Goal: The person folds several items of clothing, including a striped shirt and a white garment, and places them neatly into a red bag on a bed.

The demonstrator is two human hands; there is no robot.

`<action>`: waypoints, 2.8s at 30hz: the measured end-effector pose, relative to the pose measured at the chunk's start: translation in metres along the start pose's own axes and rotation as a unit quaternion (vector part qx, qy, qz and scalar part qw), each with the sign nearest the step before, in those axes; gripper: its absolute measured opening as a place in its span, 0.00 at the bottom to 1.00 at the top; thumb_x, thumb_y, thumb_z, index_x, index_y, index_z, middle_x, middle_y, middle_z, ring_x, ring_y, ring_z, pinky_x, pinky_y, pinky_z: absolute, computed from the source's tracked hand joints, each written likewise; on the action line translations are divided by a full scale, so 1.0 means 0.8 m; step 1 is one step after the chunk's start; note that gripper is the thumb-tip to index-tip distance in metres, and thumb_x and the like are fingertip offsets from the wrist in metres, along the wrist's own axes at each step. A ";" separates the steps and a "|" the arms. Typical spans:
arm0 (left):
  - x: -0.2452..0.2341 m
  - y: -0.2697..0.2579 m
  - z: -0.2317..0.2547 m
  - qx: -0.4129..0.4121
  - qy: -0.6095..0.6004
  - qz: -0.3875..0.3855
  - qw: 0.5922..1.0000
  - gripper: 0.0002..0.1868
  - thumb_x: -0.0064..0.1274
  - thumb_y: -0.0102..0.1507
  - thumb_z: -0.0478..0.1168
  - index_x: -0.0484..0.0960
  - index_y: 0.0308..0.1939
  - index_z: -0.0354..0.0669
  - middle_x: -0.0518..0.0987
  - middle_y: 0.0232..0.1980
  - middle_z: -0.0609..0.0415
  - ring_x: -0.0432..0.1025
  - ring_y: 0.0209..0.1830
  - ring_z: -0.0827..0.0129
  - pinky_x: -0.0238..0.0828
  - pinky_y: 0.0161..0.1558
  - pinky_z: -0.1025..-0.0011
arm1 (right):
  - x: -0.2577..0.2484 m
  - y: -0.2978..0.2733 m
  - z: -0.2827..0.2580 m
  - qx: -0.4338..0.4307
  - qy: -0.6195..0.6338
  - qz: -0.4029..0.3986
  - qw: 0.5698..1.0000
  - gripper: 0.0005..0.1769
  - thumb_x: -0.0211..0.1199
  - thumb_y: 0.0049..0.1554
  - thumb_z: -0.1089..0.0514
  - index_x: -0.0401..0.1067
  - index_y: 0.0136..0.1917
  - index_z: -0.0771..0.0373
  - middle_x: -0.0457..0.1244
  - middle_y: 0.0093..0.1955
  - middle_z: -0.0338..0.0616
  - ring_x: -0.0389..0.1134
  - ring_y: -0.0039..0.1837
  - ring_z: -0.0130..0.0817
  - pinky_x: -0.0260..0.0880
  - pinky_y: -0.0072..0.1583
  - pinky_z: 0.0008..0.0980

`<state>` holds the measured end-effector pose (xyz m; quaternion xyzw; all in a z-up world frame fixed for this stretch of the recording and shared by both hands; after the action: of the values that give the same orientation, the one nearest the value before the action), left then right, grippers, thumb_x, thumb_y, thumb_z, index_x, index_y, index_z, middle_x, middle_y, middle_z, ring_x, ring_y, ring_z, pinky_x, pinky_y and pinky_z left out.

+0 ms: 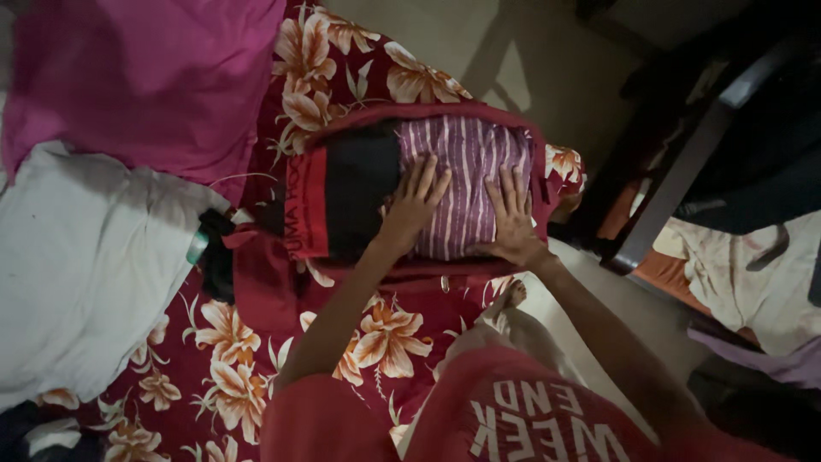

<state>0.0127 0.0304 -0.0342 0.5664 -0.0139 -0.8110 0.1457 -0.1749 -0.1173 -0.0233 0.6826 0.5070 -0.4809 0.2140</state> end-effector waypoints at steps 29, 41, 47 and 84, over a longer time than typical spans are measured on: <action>0.114 -0.354 0.263 -0.448 -0.003 0.295 0.844 0.45 0.54 0.60 0.34 0.51 0.80 0.43 0.55 0.79 0.32 0.54 0.76 0.39 0.51 0.71 0.42 | 0.158 -0.226 -0.109 -0.394 0.040 0.015 0.918 0.41 0.46 0.68 0.42 0.44 0.85 0.64 0.39 0.88 0.59 0.36 0.88 0.59 0.30 0.80 0.70; 0.199 -0.688 0.373 -0.732 -0.015 0.287 0.618 0.43 0.61 0.49 0.34 0.63 0.68 0.43 0.58 0.73 0.30 0.60 0.70 0.34 0.65 0.60 0.43 | 0.388 -0.370 -0.258 -0.567 -0.204 -0.221 0.767 0.49 0.64 0.48 0.47 0.51 0.78 0.60 0.42 0.81 0.60 0.37 0.83 0.58 0.34 0.74 0.71; 0.209 -0.856 0.470 -0.790 -0.051 0.312 0.525 0.43 0.59 0.50 0.32 0.63 0.70 0.45 0.56 0.78 0.31 0.63 0.70 0.35 0.73 0.52 0.48 | 0.471 -0.476 -0.347 -0.626 -0.237 -0.227 0.707 0.38 0.62 0.57 0.46 0.56 0.77 0.54 0.46 0.81 0.58 0.40 0.84 0.58 0.38 0.75 0.75; 0.112 -1.493 0.169 -0.738 0.019 0.511 0.440 0.26 0.55 0.67 0.39 0.70 0.68 0.40 0.73 0.68 0.39 0.69 0.67 0.43 0.69 0.67 0.56 | 0.825 -0.612 -0.823 -0.518 -0.081 -0.295 0.799 0.45 0.65 0.53 0.59 0.52 0.80 0.64 0.47 0.80 0.66 0.49 0.78 0.65 0.51 0.75 0.58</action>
<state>-0.4036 1.1317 -0.2921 0.1498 0.3056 -0.2822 0.8969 -0.3095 0.9098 -0.2103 0.2460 0.8379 -0.2402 0.4239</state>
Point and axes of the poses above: each hand's wrist, its own y-axis towards the middle knuckle, its own x-axis out of the palm, z = x × y, the point moved 2 cm from there along y, towards the middle knuckle
